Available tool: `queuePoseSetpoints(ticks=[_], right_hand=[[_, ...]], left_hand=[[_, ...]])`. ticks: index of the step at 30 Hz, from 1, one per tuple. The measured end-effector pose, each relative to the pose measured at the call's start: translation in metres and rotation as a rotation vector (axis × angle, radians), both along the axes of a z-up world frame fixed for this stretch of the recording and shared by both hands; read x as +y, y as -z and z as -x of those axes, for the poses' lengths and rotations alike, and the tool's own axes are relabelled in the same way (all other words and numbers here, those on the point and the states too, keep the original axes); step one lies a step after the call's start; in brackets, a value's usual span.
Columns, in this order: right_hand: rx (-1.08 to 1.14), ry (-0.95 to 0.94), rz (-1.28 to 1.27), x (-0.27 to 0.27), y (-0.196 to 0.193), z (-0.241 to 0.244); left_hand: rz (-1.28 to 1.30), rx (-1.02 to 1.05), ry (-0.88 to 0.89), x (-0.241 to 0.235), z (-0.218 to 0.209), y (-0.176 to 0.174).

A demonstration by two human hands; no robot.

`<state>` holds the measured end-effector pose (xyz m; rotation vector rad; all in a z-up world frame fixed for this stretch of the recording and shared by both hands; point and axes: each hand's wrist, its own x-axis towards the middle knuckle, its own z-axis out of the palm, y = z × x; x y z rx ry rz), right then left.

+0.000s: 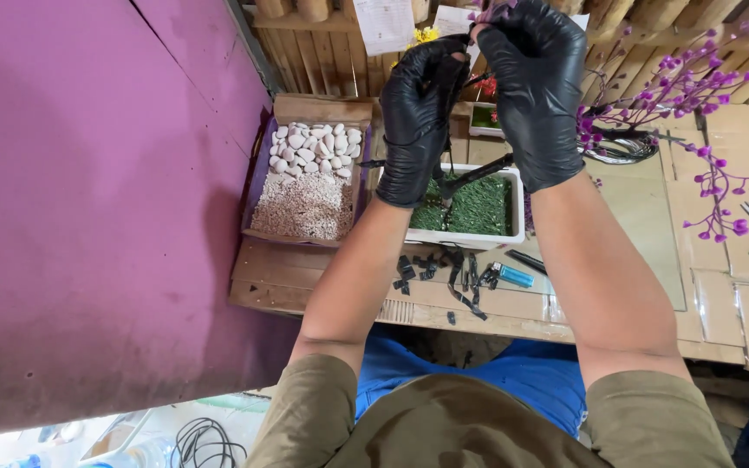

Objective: The person is meticulously attaching small purple artificial flower clusters to a black artificial branch structure to create a decorative floral arrangement.

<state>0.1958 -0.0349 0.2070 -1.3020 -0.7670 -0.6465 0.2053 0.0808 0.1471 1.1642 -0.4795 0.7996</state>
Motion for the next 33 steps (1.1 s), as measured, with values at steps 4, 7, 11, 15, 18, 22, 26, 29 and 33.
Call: queuePoseSetpoints(ticks=[4, 7, 11, 15, 18, 22, 26, 29, 33], right_hand=[[-0.010, 0.031, -0.028, 0.004, 0.005, -0.012], [-0.006, 0.031, -0.019, 0.005, 0.001, -0.010], [0.023, 0.047, 0.005, 0.003, 0.000, -0.010], [0.020, 0.082, 0.042, 0.000, 0.000, -0.011], [0.008, 0.154, 0.111, -0.001, -0.005, -0.007], [-0.054, 0.128, 0.221, -0.002, -0.011, -0.002], [-0.025, 0.094, 0.202, -0.003, -0.003, -0.012], [-0.067, 0.090, 0.202, -0.003, -0.005, -0.011], [-0.035, 0.168, 0.273, -0.005, -0.009, -0.009]], left_hand=[[0.043, 0.025, 0.050, -0.001, -0.003, 0.000], [0.052, 0.044, 0.019, -0.003, -0.006, 0.002], [0.049, 0.073, 0.011, -0.003, -0.004, 0.000], [0.037, 0.050, 0.001, -0.003, -0.005, 0.001], [0.059, 0.054, 0.044, -0.004, -0.006, 0.001], [-0.019, 0.035, -0.052, -0.001, -0.004, -0.002], [-0.045, 0.010, -0.076, -0.001, -0.004, -0.003], [-0.072, 0.040, -0.108, 0.000, -0.003, -0.004], [-0.044, 0.029, -0.103, -0.001, -0.005, -0.005]])
